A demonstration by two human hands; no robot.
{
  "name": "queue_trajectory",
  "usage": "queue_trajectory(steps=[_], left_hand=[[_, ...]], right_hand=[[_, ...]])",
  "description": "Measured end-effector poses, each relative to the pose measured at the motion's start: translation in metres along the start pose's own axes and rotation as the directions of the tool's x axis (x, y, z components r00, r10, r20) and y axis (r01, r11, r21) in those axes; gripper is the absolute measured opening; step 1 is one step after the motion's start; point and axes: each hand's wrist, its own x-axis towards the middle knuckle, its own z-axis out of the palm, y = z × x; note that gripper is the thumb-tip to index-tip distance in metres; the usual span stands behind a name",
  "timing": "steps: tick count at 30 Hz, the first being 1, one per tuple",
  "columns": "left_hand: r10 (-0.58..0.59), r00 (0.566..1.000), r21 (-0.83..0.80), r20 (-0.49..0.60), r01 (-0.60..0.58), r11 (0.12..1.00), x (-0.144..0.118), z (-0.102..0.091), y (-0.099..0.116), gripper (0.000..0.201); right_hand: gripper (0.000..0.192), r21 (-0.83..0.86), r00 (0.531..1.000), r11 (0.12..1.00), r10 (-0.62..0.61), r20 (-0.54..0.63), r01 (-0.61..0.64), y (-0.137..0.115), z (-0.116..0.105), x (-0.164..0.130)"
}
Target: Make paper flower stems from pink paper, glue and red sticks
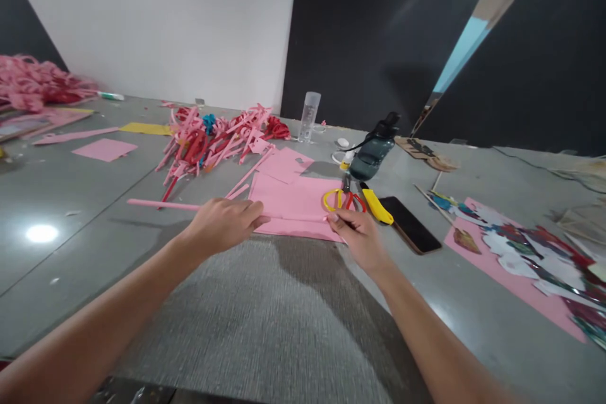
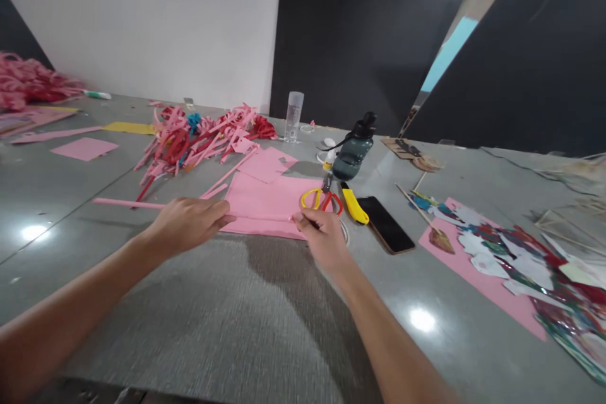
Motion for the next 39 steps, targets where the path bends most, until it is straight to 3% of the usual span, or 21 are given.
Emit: queue_trajectory(steps=[4,7,9,11,14,18,21,23,25,27,29,32,34,37,39], left_hand=[[0.011,0.999,-0.007,-0.05,-0.011,1.0,0.001,-0.002,-0.006,0.04],[-0.089,0.992,-0.03,-0.086,0.087,0.996,-0.005,-0.005,-0.03,0.041],[-0.265,0.94,-0.045,-0.214,0.261,0.964,-0.009,-0.008,-0.047,0.048],[-0.284,0.889,-0.073,-0.359,0.276,0.958,-0.009,-0.007,-0.052,0.052],[-0.124,0.924,-0.052,-0.362,0.113,0.992,-0.002,0.007,-0.038,0.044],[-0.084,0.935,-0.058,-0.345,0.068,0.996,0.003,0.03,-0.024,0.038],[-0.051,0.96,-0.084,-0.275,0.029,0.996,0.001,0.037,-0.028,0.034],[-0.015,0.959,-0.103,-0.282,-0.015,0.995,0.001,0.037,-0.03,0.033],[0.04,0.946,-0.102,-0.322,-0.076,0.992,0.001,0.036,-0.028,0.032],[0.101,0.927,-0.081,-0.361,-0.139,0.987,0.002,0.033,-0.025,0.031],[0.141,0.913,-0.058,-0.383,-0.176,0.983,0.002,0.032,-0.022,0.031],[0.179,0.904,-0.033,-0.389,-0.208,0.978,0.0,0.03,-0.018,0.028],[0.201,0.896,-0.023,-0.397,-0.228,0.973,-0.001,0.029,-0.015,0.025],[0.228,0.872,-0.01,-0.434,-0.258,0.966,-0.003,0.025,-0.007,0.019],[0.254,0.848,0.012,-0.466,-0.281,0.96,-0.004,0.022,-0.001,0.015]], right_hand=[[0.048,0.006,0.999,1.0,0.008,-0.038,-0.008,-0.004,-0.01,0.0],[0.048,0.01,0.966,0.999,0.034,-0.256,-0.032,-0.001,-0.037,0.002],[0.052,0.013,0.927,0.999,0.039,-0.374,-0.037,0.002,-0.055,0.004],[0.053,0.007,0.914,0.999,0.035,-0.404,-0.035,0.006,-0.06,0.006],[0.049,-0.01,0.955,1.0,0.017,-0.297,-0.021,0.011,-0.041,0.007],[0.039,-0.138,0.985,0.99,-0.051,-0.163,0.028,0.017,-0.007,-0.001],[0.023,-0.226,0.994,0.967,-0.111,0.022,0.113,0.015,0.014,-0.011],[0.014,-0.236,0.971,0.951,-0.161,0.177,0.201,0.009,0.027,-0.018],[0.018,-0.252,0.906,0.908,-0.237,0.351,0.336,0.001,0.037,-0.024],[0.019,-0.261,0.853,0.863,-0.299,0.428,0.433,-0.007,0.042,-0.028],[0.023,-0.266,0.853,0.842,-0.353,0.385,0.469,-0.012,0.04,-0.029],[0.023,-0.34,0.881,0.812,-0.443,0.167,0.473,-0.015,0.032,-0.028],[0.018,-0.424,0.868,0.776,-0.493,0.051,0.466,-0.016,0.029,-0.028],[0.021,-0.496,0.863,0.735,-0.502,0.059,0.462,-0.018,0.031,-0.027],[0.023,-0.526,0.888,0.733,-0.447,0.104,0.431,-0.02,0.034,-0.027]])
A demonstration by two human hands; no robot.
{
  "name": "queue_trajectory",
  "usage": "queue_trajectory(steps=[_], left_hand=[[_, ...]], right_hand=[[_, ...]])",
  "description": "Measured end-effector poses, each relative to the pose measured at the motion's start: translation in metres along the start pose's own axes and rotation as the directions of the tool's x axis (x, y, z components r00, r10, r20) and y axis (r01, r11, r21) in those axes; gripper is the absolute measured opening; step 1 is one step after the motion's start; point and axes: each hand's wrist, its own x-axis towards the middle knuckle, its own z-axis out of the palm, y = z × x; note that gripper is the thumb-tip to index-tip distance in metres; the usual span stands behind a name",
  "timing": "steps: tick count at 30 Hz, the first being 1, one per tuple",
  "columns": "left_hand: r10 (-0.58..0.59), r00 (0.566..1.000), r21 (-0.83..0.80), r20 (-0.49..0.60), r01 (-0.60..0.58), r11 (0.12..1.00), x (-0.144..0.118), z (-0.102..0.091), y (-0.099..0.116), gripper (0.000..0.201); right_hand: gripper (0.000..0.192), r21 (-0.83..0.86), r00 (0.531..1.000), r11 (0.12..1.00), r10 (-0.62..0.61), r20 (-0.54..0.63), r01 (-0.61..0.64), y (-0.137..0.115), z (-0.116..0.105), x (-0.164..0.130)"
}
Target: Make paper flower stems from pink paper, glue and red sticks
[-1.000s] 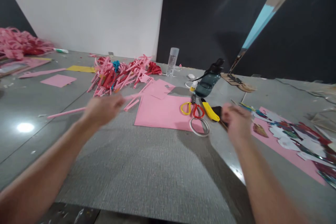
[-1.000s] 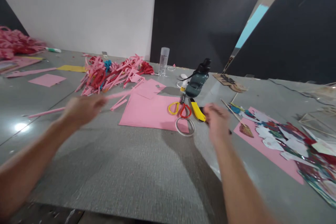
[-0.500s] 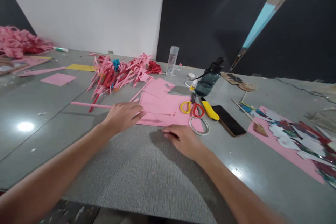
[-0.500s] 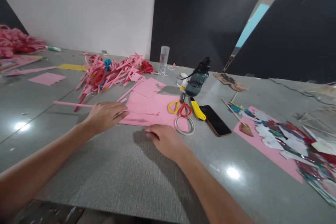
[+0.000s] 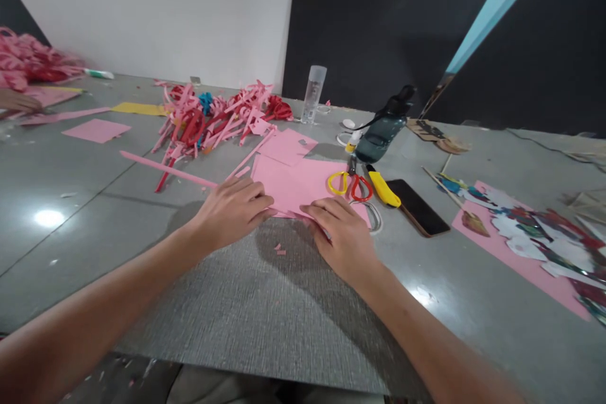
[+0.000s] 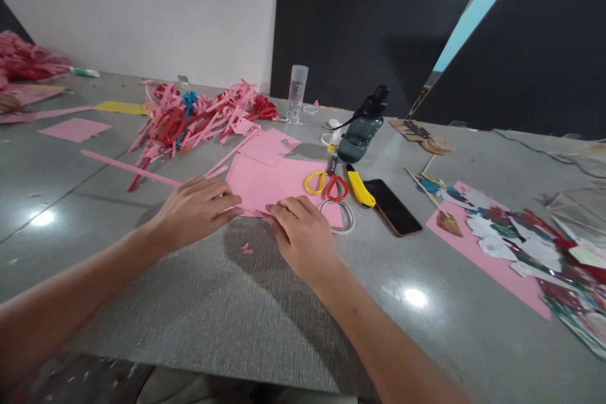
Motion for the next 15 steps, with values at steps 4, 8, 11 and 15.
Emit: queue_trajectory(steps=[4,8,11,15], left_hand=[[0.057,0.996,0.04,-0.066,-0.054,0.998,0.004,-0.006,0.008,0.016],[0.105,0.989,0.062,-0.107,-0.099,0.993,0.004,-0.011,0.01,0.015],[0.135,0.98,0.079,-0.15,-0.124,0.989,0.004,-0.015,0.01,0.014],[0.164,0.971,0.096,-0.174,-0.149,0.984,0.004,-0.019,0.01,0.012]], right_hand=[[0.026,0.053,0.962,0.988,0.129,0.242,-0.146,-0.003,0.005,0.001],[0.026,0.194,0.915,0.943,0.19,0.355,-0.271,-0.003,0.004,0.0],[0.026,0.286,0.924,0.912,0.194,0.331,-0.294,-0.004,0.0,0.0],[0.031,0.406,0.906,0.852,0.166,0.39,-0.331,-0.004,-0.009,0.001]])
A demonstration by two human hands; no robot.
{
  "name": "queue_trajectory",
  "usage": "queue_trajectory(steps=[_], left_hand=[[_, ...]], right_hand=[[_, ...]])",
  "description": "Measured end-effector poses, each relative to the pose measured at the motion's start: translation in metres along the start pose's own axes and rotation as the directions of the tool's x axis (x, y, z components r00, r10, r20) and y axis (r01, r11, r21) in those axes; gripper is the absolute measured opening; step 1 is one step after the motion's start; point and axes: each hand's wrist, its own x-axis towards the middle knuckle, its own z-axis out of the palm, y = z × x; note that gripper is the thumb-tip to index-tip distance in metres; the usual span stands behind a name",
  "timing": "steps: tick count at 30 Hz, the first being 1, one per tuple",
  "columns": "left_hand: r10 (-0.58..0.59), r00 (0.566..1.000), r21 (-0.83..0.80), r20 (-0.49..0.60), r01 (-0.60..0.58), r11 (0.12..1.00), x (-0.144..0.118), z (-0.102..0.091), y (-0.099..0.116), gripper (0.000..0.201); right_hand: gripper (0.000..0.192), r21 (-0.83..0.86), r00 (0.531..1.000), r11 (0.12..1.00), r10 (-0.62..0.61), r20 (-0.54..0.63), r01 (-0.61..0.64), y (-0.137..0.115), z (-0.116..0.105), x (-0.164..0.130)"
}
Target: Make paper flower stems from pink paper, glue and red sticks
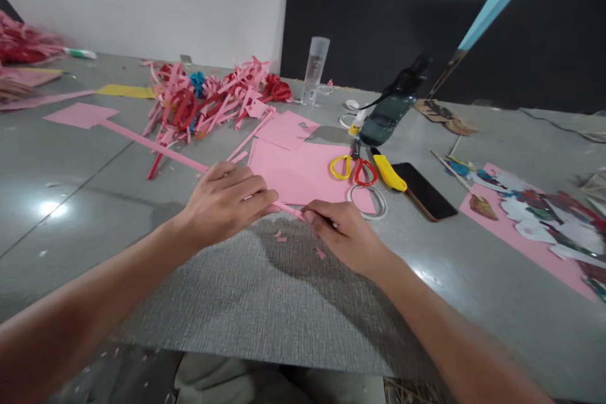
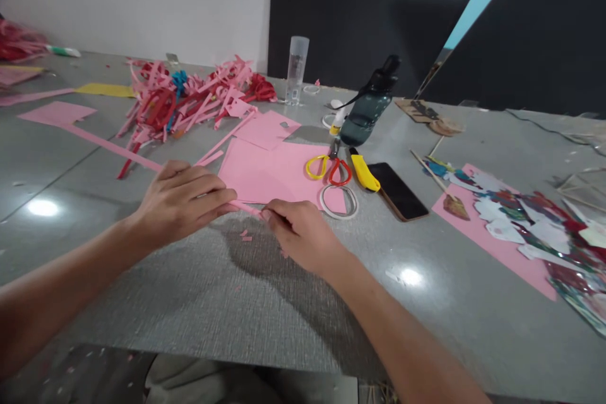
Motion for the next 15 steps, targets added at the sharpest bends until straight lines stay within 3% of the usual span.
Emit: queue_trajectory(steps=[4,7,11,15], left_hand=[[0.031,0.999,-0.038,0.012,-0.031,0.999,0.0,0.0,0.001,0.011],[0.029,0.999,-0.041,0.027,-0.027,0.999,-0.001,0.0,-0.001,0.01],[0.005,0.997,-0.038,0.077,-0.002,0.999,-0.004,0.0,-0.003,0.008],[-0.026,0.997,-0.074,0.07,0.031,0.997,-0.008,0.001,-0.004,0.006]], right_hand=[[0.034,0.018,0.995,0.998,0.052,0.083,-0.053,-0.002,-0.009,-0.003],[0.025,0.027,0.994,0.995,0.092,0.064,-0.094,0.0,-0.015,-0.005],[0.016,-0.04,0.999,0.998,0.054,0.006,-0.053,0.004,-0.021,-0.009],[0.02,-0.082,0.999,0.997,-0.004,0.046,0.008,0.003,-0.022,-0.01]])
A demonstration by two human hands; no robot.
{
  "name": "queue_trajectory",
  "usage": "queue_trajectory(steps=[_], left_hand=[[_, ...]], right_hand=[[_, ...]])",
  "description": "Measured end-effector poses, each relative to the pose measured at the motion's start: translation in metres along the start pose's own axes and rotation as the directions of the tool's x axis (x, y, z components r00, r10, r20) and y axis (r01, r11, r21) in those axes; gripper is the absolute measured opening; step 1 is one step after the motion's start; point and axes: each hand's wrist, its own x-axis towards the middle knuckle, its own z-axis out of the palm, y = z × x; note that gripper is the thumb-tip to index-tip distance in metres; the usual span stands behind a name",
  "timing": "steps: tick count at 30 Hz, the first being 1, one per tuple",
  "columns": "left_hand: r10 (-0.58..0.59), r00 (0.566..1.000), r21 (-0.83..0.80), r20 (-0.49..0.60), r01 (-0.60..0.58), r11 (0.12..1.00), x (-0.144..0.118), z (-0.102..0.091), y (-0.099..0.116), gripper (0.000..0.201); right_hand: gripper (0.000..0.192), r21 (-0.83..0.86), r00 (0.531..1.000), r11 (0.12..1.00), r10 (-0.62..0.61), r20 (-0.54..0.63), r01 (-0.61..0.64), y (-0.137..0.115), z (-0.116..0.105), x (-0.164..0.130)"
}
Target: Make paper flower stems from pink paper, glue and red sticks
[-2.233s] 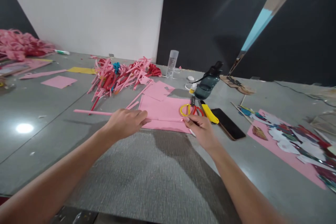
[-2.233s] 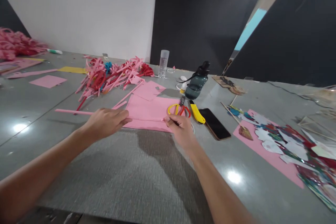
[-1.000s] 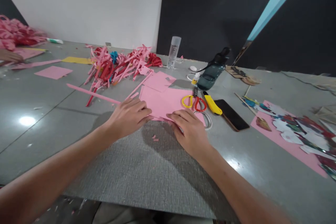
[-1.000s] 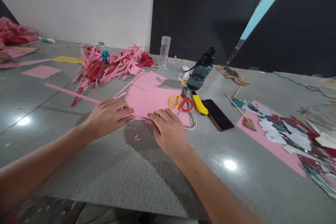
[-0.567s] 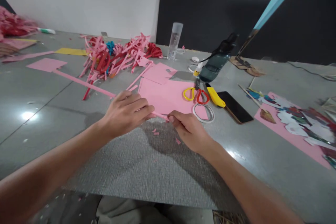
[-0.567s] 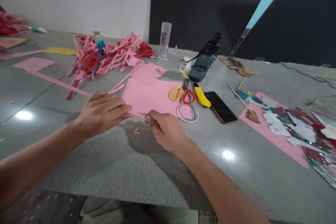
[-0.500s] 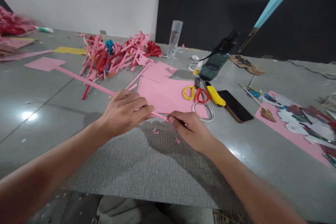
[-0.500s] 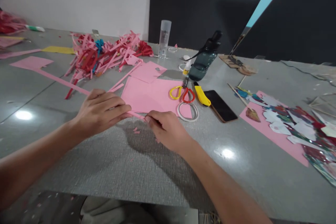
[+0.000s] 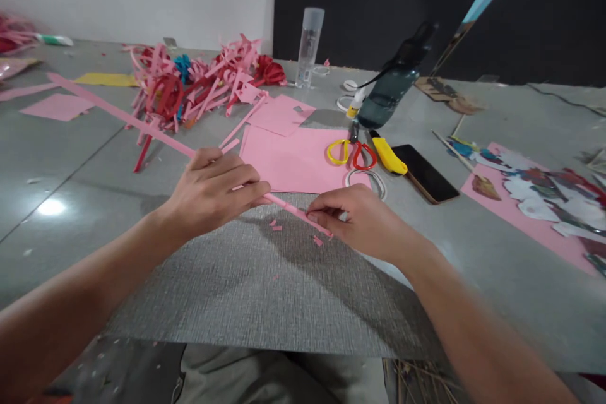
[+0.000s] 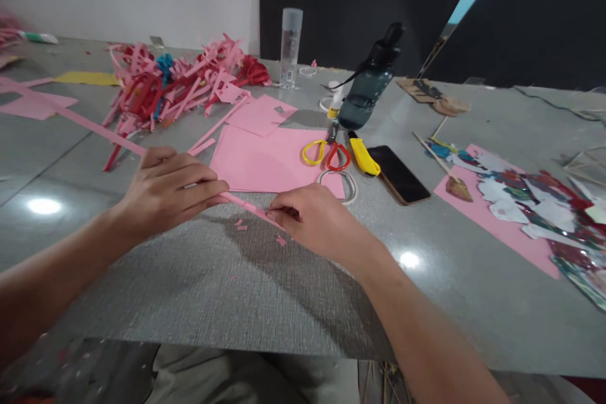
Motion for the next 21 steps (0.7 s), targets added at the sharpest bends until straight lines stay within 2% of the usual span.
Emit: queue_trajectory(steps=[3,10,17,21], left_hand=[[-0.006,1.0,0.009,-0.014,0.006,1.0,-0.0027,-0.0001,0.0007,0.003],[-0.006,0.999,0.003,-0.04,0.006,1.0,-0.0045,-0.0008,-0.0007,0.002],[-0.019,0.998,-0.047,-0.052,0.016,0.999,-0.0057,0.0,-0.0022,0.006],[0.017,0.997,0.0,-0.075,-0.017,1.0,-0.0029,-0.0023,-0.0024,0.006]], right_hand=[[0.02,-0.03,0.998,0.998,-0.054,0.044,0.055,-0.0015,0.0018,0.0011],[0.017,-0.238,0.985,0.956,-0.16,0.07,0.172,0.0015,0.0059,0.0009],[0.017,-0.283,0.988,0.948,-0.129,0.08,0.146,-0.0007,0.0087,0.0017],[0.018,-0.241,0.991,0.961,-0.125,0.053,0.134,-0.0023,0.0086,0.0018]])
